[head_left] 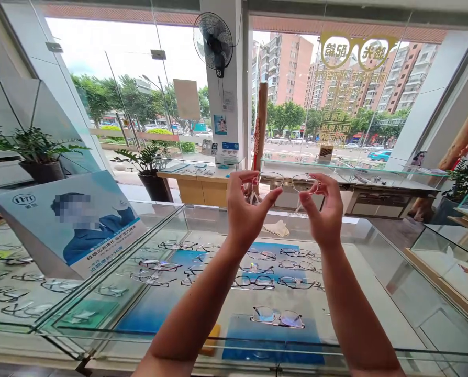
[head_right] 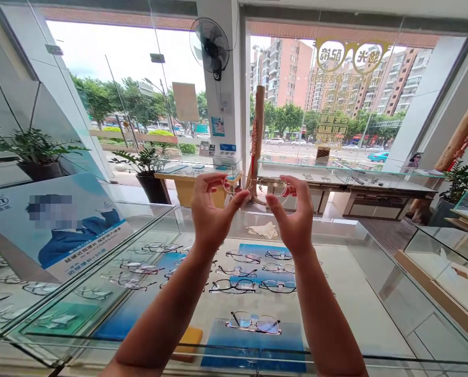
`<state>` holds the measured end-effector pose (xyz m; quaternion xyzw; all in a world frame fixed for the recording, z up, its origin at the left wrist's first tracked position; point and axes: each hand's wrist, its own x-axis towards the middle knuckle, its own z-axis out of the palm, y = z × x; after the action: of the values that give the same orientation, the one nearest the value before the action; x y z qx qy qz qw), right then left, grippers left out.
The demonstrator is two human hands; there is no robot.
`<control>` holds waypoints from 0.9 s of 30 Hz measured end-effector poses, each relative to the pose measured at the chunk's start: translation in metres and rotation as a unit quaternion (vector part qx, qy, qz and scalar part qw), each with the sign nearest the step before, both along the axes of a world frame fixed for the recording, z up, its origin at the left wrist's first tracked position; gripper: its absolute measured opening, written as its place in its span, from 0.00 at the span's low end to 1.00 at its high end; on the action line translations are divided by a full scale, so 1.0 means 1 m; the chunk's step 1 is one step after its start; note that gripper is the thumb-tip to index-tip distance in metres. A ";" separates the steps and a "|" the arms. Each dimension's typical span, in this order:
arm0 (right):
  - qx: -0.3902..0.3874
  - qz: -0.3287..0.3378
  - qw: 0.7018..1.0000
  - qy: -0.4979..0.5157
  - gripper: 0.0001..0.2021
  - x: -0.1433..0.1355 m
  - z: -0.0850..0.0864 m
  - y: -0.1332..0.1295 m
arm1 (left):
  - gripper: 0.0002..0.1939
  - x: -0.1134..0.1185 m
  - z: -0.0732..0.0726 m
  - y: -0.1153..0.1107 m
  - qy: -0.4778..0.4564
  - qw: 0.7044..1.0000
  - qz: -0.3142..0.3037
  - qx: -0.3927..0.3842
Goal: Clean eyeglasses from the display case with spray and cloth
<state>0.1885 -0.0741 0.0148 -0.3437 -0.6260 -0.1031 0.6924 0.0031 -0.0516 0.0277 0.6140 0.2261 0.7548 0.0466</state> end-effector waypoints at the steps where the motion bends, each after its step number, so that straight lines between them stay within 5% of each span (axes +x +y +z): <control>1: 0.009 -0.011 1.000 -0.003 0.21 -0.001 0.003 -0.002 | 0.26 0.000 0.002 -0.002 -0.003 1.000 0.000 -0.001; 27: -0.069 -0.125 0.986 -0.086 0.19 -0.001 0.011 -0.030 | 0.26 -0.006 -0.012 0.010 0.029 0.994 -0.024 -0.098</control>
<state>0.1879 -0.1038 0.0259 -0.4563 -0.6409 -0.1745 0.5921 -0.0028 -0.0416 0.0156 0.6331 0.2851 0.7098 0.1184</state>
